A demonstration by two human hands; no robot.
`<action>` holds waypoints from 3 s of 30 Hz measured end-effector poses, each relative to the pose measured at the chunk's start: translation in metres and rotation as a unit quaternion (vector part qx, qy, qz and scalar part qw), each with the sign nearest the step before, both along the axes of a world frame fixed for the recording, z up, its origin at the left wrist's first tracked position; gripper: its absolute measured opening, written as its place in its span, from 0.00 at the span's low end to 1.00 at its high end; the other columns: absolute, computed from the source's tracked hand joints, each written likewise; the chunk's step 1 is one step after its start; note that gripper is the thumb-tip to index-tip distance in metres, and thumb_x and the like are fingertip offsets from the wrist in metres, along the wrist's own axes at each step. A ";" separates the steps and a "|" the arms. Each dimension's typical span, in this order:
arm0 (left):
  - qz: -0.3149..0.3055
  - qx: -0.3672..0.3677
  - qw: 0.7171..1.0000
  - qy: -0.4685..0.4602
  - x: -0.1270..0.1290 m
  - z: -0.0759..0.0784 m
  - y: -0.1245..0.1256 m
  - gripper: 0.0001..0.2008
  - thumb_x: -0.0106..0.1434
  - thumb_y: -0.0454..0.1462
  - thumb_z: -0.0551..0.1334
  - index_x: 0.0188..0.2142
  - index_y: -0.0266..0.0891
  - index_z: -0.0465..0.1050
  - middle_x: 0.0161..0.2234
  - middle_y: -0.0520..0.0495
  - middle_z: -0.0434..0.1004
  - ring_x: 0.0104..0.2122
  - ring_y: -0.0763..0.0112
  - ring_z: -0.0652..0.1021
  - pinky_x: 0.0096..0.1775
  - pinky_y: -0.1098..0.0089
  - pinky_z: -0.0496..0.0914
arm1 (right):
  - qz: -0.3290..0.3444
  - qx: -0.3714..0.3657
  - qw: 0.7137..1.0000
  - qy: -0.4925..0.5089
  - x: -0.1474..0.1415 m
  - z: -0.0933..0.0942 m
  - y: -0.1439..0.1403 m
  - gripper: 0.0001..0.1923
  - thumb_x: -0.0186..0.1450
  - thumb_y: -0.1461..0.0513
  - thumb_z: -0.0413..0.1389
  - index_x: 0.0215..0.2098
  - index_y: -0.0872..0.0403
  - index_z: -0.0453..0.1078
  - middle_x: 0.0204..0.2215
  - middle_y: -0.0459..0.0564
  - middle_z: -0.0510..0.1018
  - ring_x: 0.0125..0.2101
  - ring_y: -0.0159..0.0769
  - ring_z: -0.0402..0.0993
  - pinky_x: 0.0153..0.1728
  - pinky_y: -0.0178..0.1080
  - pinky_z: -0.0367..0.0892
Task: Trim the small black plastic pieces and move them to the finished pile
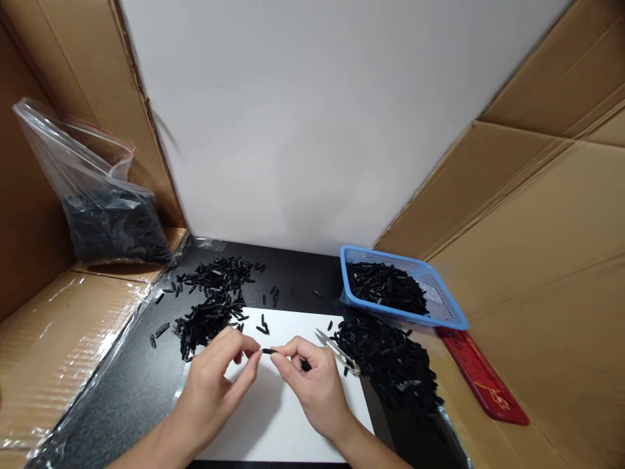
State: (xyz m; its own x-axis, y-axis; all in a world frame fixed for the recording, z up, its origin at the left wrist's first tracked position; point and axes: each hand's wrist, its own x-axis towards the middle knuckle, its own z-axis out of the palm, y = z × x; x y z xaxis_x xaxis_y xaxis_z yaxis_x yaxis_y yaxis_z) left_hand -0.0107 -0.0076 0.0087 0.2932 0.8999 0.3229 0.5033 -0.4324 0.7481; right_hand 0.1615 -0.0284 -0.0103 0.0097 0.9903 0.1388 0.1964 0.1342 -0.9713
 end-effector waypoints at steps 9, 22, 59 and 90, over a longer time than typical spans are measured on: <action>-0.011 0.006 0.998 0.065 0.002 -0.009 -0.003 0.06 0.63 0.35 0.57 0.32 0.42 0.72 0.22 0.56 0.73 0.18 0.77 0.68 0.22 0.77 0.62 | -0.011 -0.029 0.999 0.041 -0.007 -0.003 -0.001 0.12 0.60 0.57 0.58 0.23 0.55 0.70 0.13 0.37 0.55 0.16 0.28 0.52 0.18 0.33 0.51; -0.056 0.082 0.984 0.150 -0.004 -0.018 -0.003 0.06 0.66 0.32 0.54 0.36 0.43 0.68 0.27 0.54 0.74 0.22 0.75 0.74 0.25 0.76 0.64 | -0.003 -0.041 0.999 0.031 -0.010 -0.006 -0.002 0.10 0.60 0.59 0.57 0.24 0.55 0.69 0.13 0.36 0.54 0.16 0.28 0.51 0.19 0.33 0.49; -0.098 -0.419 0.877 -0.212 0.005 -0.002 0.008 0.19 0.62 0.50 0.59 0.25 0.37 0.70 0.17 0.58 0.60 0.16 0.81 0.52 0.19 0.74 0.45 | 0.030 -0.066 0.994 0.083 0.000 -0.007 0.005 0.09 0.60 0.57 0.59 0.31 0.55 0.76 0.14 0.36 0.54 0.18 0.28 0.49 0.22 0.35 0.47; -0.063 -0.508 0.780 -0.359 0.005 -0.009 0.005 0.11 0.58 0.32 0.62 0.41 0.39 0.74 0.34 0.47 0.75 0.32 0.72 0.70 0.34 0.72 0.62 | 0.040 -0.225 0.893 0.387 -0.001 -0.009 0.012 0.16 0.53 0.53 0.67 0.31 0.57 0.74 0.11 0.32 0.51 0.14 0.22 0.38 0.17 0.33 0.36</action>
State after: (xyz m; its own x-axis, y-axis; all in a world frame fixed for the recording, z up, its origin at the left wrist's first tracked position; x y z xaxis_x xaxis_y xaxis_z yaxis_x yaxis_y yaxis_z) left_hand -0.0056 -0.0031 -0.0001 0.4714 0.7768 -0.4175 -0.2012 0.5557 0.8067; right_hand 0.1606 -0.0164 -0.0192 -0.1439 0.9458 -0.2911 -0.5508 -0.3209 -0.7705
